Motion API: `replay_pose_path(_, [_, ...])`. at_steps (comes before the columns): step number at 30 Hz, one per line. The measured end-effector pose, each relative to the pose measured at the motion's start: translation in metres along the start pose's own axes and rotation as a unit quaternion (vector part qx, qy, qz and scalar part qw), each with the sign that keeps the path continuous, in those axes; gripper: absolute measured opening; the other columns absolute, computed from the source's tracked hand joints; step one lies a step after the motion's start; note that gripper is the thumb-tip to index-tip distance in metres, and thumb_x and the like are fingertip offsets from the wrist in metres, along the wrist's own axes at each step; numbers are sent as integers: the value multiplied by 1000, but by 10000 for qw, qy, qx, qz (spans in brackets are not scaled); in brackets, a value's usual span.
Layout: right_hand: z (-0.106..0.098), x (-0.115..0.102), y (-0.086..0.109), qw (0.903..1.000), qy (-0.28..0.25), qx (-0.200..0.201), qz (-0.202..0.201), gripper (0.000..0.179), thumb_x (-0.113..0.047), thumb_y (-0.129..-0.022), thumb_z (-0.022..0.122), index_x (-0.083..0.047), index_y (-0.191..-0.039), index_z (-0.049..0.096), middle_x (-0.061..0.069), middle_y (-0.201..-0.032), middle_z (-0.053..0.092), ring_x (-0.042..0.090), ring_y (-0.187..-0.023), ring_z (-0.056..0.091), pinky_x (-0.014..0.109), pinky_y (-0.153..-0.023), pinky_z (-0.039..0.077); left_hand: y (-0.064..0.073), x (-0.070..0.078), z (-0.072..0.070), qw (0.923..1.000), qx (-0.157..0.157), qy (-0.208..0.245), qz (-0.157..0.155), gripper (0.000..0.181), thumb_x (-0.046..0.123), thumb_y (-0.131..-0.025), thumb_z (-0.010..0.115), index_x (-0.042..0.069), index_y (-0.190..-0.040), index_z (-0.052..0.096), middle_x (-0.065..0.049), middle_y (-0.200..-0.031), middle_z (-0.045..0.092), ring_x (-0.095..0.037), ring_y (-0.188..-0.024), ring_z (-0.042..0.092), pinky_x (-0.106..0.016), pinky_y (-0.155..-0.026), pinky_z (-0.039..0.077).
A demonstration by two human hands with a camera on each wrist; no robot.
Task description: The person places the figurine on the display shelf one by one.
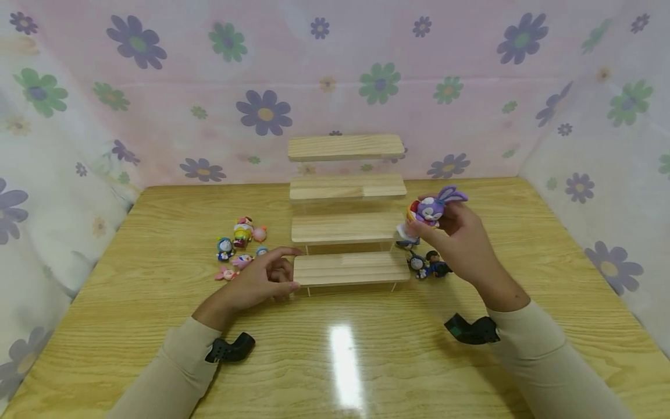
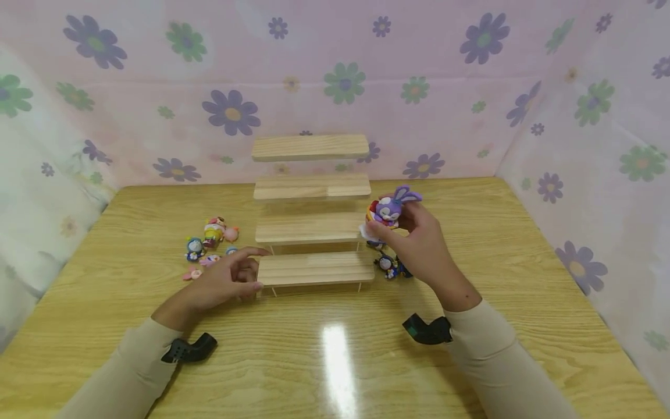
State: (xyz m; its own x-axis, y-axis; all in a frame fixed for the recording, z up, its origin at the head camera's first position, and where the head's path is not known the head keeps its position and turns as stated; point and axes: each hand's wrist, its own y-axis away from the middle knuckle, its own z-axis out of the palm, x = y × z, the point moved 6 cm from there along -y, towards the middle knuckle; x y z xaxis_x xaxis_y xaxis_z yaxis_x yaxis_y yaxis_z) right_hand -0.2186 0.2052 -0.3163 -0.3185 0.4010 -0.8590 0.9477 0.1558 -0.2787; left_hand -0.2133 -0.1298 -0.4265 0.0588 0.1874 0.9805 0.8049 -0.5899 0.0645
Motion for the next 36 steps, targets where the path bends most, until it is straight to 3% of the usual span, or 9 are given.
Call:
replay_pose_path(13, [13, -7, -6, 9998, -65, -122, -161, 40, -15, -95, 69, 0, -130, 56, 8, -123, 60, 4, -110, 62, 12, -92, 50, -1, 1, 0, 10000, -29, -25, 39, 63, 10, -92, 72, 9, -147, 42, -9, -95, 59, -12, -65, 60, -30, -57, 53])
replay_pose_path(29, [30, -14, -16, 9990, 24, -229, -372, 41, -14, -94, 71, 0, -130, 57, 12, -122, 61, 5, -104, 63, 14, -89, 51, -1, -1, -1, 10000, -46, 20, -26, 64, 12, -92, 73, 10, -148, 41, -10, -96, 60, -14, -67, 64, -32, -58, 55])
replay_pose_path(36, [39, -17, -19, 9989, 127, -352, -284, 42, -18, -94, 72, -2, -130, 57, 11, -122, 62, 4, -104, 62, 14, -85, 52, -1, -1, 0, 10000, -21, -16, -55, 64, 13, -92, 74, 10, -147, 42, -10, -97, 60, -16, -68, 65, -33, -58, 56])
